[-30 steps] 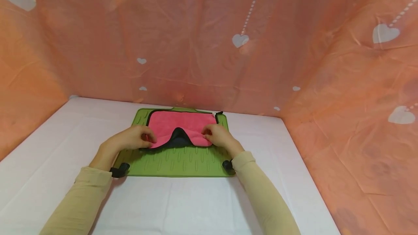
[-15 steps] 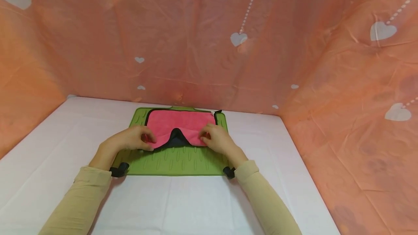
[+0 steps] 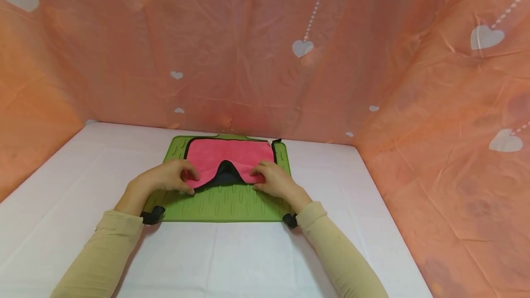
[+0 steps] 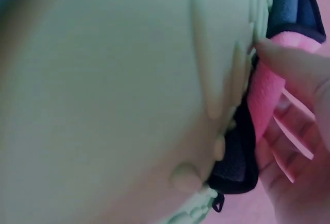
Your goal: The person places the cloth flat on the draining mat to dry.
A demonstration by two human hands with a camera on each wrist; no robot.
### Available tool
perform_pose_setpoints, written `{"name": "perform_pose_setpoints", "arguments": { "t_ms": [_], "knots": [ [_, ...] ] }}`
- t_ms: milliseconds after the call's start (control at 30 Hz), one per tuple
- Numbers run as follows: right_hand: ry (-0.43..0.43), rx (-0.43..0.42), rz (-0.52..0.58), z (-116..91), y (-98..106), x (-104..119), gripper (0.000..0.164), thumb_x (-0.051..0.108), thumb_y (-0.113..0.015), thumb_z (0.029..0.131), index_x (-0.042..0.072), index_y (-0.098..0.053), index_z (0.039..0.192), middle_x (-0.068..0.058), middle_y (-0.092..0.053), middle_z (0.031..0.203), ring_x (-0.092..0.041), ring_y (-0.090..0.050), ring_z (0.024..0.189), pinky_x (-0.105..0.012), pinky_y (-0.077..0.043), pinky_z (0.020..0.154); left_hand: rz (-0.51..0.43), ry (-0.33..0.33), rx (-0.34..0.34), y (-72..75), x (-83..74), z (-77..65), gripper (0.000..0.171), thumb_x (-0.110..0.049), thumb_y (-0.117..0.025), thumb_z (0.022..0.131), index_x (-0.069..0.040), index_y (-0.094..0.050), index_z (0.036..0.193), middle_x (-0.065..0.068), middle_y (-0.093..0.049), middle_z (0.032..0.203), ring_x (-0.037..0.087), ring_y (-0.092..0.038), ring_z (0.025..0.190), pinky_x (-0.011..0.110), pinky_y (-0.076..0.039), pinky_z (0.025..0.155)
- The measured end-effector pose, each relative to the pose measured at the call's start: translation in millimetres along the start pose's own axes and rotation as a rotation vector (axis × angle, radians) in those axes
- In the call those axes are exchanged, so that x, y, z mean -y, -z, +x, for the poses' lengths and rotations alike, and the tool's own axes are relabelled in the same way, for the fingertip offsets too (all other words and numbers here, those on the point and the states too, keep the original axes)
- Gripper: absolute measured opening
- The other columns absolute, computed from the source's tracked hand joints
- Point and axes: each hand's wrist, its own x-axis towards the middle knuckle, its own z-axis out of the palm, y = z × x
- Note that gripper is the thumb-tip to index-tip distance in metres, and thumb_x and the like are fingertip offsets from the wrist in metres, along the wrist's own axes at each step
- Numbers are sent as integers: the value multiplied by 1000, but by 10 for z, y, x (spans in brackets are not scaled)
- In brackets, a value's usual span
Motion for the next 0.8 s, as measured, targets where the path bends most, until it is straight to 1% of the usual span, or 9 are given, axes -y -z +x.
{"name": "perform_pose_setpoints", "arguments": {
  "t_ms": [133, 233, 300, 400, 467, 567, 633, 800],
  "knots": [
    [24, -15, 4, 49, -11, -27, 20, 13, -79, 94, 7, -75, 112, -7, -71, 110, -25, -66, 104, -41, -53, 98, 4, -22, -6, 0, 8, -9, 31, -10, -89, 79, -5, -75, 106, 6, -69, 102, 25, -58, 92, 37, -52, 79],
    [31, -13, 11, 65, 28, -34, 15, 10, -76, 95, 6, -76, 110, -7, -74, 108, -26, -68, 103, -41, -55, 96, 8, -29, -8, -7, 11, -20, 30, -10, -89, 79, -5, -75, 105, 6, -69, 101, 24, -58, 92, 37, -52, 78],
    [3, 7, 34, 67, 74, -33, 14, 10, -74, 97, 6, -76, 110, -7, -74, 108, -25, -69, 102, -41, -55, 95, 11, -26, -7, -17, 17, -24, 29, -11, -89, 80, -5, -76, 105, 5, -70, 101, 23, -59, 92, 36, -52, 79],
    [-65, 40, 84, 74, 149, -40, 14, 11, -71, 99, 6, -77, 112, -6, -74, 106, -23, -67, 98, -42, -55, 91, 3, -21, -5, -28, 17, -27, 28, -10, -88, 81, -6, -76, 105, 5, -70, 101, 23, -59, 92, 37, -52, 79],
    [-107, 43, 103, 85, 188, -56, 15, 11, -70, 100, 6, -77, 112, -5, -73, 103, -22, -65, 94, -41, -55, 88, 3, -24, -4, -31, 13, -25, 28, -10, -87, 81, -5, -76, 106, 5, -70, 102, 24, -59, 92, 37, -53, 80],
    [-134, 20, 99, 106, 207, -89, 14, 9, -71, 99, 6, -77, 111, -4, -73, 98, -21, -64, 90, -40, -55, 83, 10, -20, -7, -32, 8, -16, 27, -10, -87, 82, -6, -76, 106, 5, -70, 102, 24, -59, 93, 38, -53, 81],
    [-122, -2, 77, 117, 194, -111, 13, 8, -74, 96, 6, -77, 109, -5, -72, 97, -22, -65, 89, -40, -55, 82, 17, -17, -6, -30, 4, -9, 26, -10, -87, 83, -6, -76, 106, 5, -70, 102, 24, -60, 93, 39, -53, 82],
    [-96, -57, 44, 108, 121, -125, 14, 2, -81, 88, 7, -74, 99, -6, -67, 99, -25, -65, 95, -42, -55, 89, 20, -15, -5, -34, -10, 3, 25, -10, -86, 83, -7, -75, 106, 5, -70, 101, 24, -60, 93, 39, -53, 82]
  ]
}}
